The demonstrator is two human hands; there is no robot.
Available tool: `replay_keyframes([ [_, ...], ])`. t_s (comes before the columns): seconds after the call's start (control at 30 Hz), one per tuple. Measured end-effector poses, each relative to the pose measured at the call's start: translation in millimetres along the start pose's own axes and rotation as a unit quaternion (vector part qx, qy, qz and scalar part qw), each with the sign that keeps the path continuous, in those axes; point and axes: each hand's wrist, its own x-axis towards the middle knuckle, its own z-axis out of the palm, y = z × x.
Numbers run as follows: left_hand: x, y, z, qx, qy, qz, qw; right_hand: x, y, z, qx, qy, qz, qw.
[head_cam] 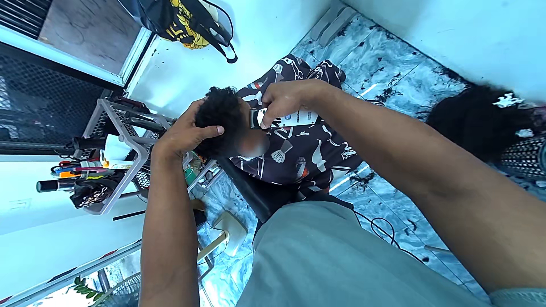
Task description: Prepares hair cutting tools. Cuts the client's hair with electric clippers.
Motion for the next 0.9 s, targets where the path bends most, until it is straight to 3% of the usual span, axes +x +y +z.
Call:
replay_keyframes([
  [0.07, 0.1, 0.8, -0.3, 0.002, 0.000, -0.002, 1.000, 2.9, 0.0, -0.6, -0.025, 0.001, 0.008, 1.000],
  [0.17, 0.8, 0.1, -0.1, 0.002, -0.002, 0.000, 1.000, 6.7, 1.7, -4.9, 0.036, -0.006, -0.005, 0.999],
  [0.3, 0.2, 1.6, -0.1, 0.002, -0.002, 0.000, 1.000, 4.9, -2.2, -6.0, -0.017, -0.002, 0.026, 1.000],
  [0.4, 0.2, 1.2, -0.2, 0.005, 0.000, 0.000, 1.000, 6.1, 0.0, -9.4, 0.035, -0.003, 0.009, 0.999],
  [0.73, -0.6, 0.2, -1.2, 0.001, -0.005, 0.002, 1.000, 5.7, -1.8, -8.2, 0.006, -0.005, 0.006, 1.000],
  [0.83, 0.6, -0.2, -1.0, -0.002, -0.010, 0.007, 1.000, 4.9, 0.5, -9.3, 0.064, -0.012, -0.018, 0.998],
  [0.9, 0.3, -0.2, -1.3, -0.002, -0.011, 0.006, 1.000, 4.2, -1.4, -7.4, 0.025, -0.013, -0.020, 0.999],
])
